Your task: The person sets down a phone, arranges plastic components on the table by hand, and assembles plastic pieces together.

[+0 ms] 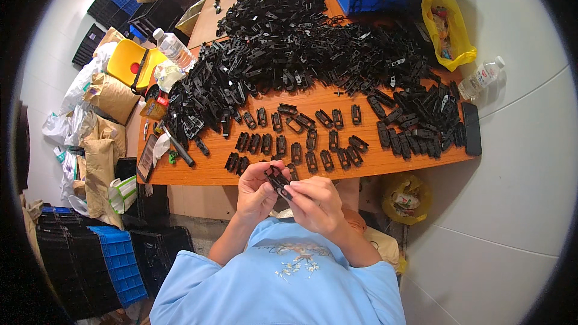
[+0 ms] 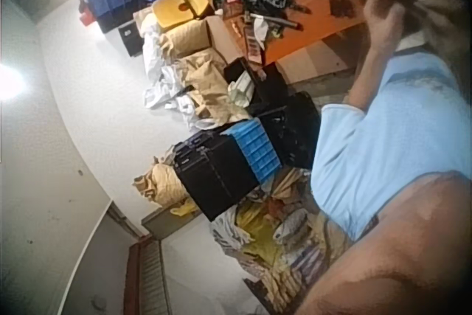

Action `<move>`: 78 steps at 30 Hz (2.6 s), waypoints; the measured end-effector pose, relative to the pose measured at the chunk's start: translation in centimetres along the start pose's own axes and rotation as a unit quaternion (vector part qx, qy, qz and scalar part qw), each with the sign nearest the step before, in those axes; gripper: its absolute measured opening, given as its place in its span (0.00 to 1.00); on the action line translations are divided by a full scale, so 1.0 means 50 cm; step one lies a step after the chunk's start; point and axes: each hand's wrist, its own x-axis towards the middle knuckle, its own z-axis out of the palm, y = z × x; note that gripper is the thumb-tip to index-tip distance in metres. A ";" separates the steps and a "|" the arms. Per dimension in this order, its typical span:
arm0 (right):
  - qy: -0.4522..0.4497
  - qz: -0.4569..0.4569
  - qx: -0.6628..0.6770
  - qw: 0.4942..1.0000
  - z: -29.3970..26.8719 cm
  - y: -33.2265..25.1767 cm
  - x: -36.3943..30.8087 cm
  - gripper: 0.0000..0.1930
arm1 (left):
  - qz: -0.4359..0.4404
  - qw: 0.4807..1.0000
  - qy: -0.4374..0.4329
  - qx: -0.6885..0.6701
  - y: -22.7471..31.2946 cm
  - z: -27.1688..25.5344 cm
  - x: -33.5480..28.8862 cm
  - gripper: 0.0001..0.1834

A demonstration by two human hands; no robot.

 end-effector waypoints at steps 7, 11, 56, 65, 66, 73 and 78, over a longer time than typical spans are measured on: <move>0.022 0.123 0.051 0.991 0.014 -0.009 -0.002 0.10 | 0.053 0.995 -0.006 0.090 -0.002 0.000 0.001 0.18; 0.013 0.189 0.085 0.978 0.013 -0.012 -0.007 0.11 | 0.064 0.989 -0.003 0.136 -0.002 -0.001 -0.002 0.18; 0.015 0.350 0.357 0.866 -0.009 -0.018 0.001 0.09 | 0.012 0.965 -0.020 0.262 0.050 0.024 -0.010 0.20; -0.071 0.322 0.242 0.913 -0.023 0.007 0.044 0.08 | -0.004 0.941 0.009 0.339 0.066 0.029 0.001 0.19; -0.081 0.326 0.224 0.915 -0.028 0.000 0.054 0.07 | -0.011 0.932 0.008 0.363 0.069 0.034 0.000 0.18; -0.139 0.319 0.135 0.928 -0.023 0.003 0.063 0.04 | -0.067 0.902 0.016 0.426 0.051 0.021 -0.015 0.21; -0.158 0.305 0.179 0.922 -0.012 0.008 0.035 0.04 | -0.011 0.914 0.029 0.405 0.047 0.004 -0.016 0.16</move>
